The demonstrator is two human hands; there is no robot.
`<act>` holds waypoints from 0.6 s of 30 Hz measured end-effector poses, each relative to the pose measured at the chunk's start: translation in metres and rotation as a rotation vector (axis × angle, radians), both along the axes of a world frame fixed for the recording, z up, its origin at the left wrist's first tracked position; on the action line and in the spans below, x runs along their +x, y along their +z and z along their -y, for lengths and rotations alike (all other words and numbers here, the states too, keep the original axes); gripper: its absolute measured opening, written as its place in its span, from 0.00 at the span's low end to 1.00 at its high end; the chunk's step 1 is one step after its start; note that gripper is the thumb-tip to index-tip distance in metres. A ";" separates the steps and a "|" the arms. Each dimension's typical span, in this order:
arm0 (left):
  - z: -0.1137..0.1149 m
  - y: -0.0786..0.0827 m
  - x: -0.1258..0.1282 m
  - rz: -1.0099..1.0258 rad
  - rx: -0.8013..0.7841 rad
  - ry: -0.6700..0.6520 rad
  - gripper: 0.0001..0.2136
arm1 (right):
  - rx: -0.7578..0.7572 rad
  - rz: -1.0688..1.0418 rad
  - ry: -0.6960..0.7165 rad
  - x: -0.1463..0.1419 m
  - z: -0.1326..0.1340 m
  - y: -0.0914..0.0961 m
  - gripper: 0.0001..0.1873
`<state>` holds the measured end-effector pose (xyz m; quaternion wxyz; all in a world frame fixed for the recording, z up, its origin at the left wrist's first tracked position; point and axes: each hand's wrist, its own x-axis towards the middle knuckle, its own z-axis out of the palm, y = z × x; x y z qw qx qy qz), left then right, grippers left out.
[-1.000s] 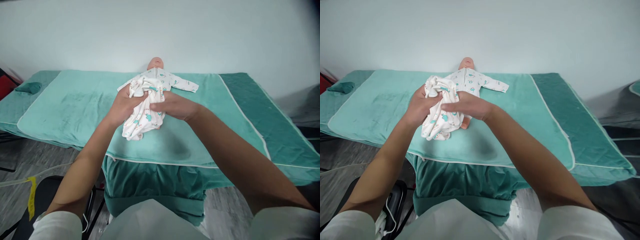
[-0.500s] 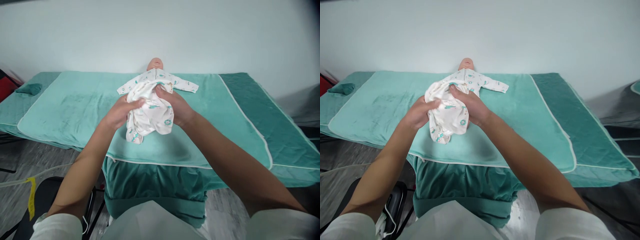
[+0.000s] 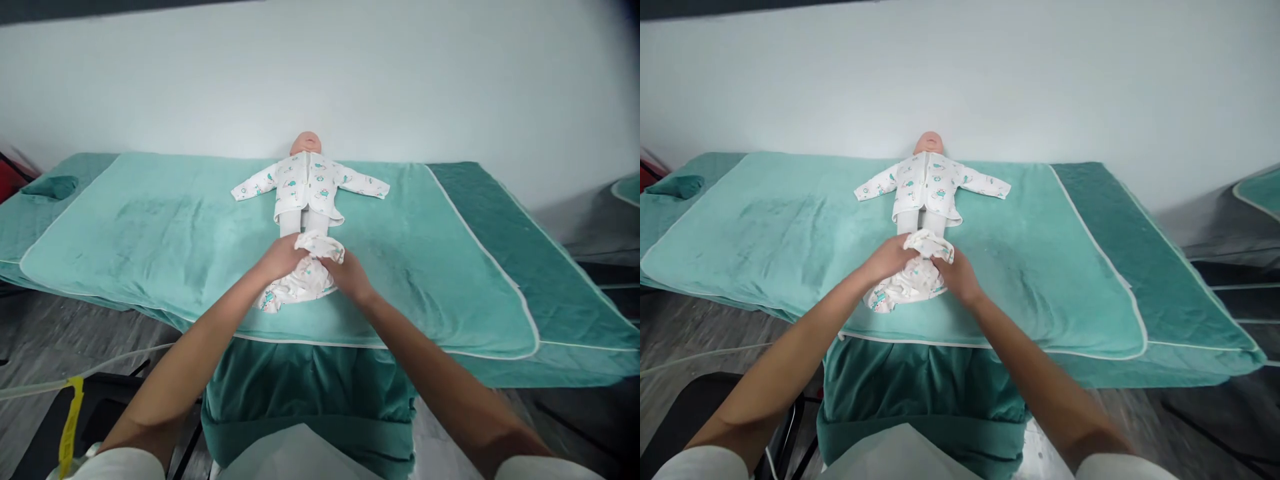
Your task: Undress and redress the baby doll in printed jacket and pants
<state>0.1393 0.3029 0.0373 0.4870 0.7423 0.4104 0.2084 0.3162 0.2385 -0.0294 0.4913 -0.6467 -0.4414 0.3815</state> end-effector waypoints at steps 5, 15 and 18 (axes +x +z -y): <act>0.004 -0.003 0.015 -0.361 0.231 -0.172 0.13 | -0.001 0.129 -0.051 0.000 0.011 -0.025 0.22; 0.008 0.015 0.016 0.052 -0.103 -0.130 0.11 | 0.250 -0.192 -0.122 0.013 0.009 -0.036 0.19; -0.007 0.018 0.012 0.217 -0.398 -0.285 0.18 | 0.268 -0.156 -0.086 0.021 -0.004 -0.033 0.20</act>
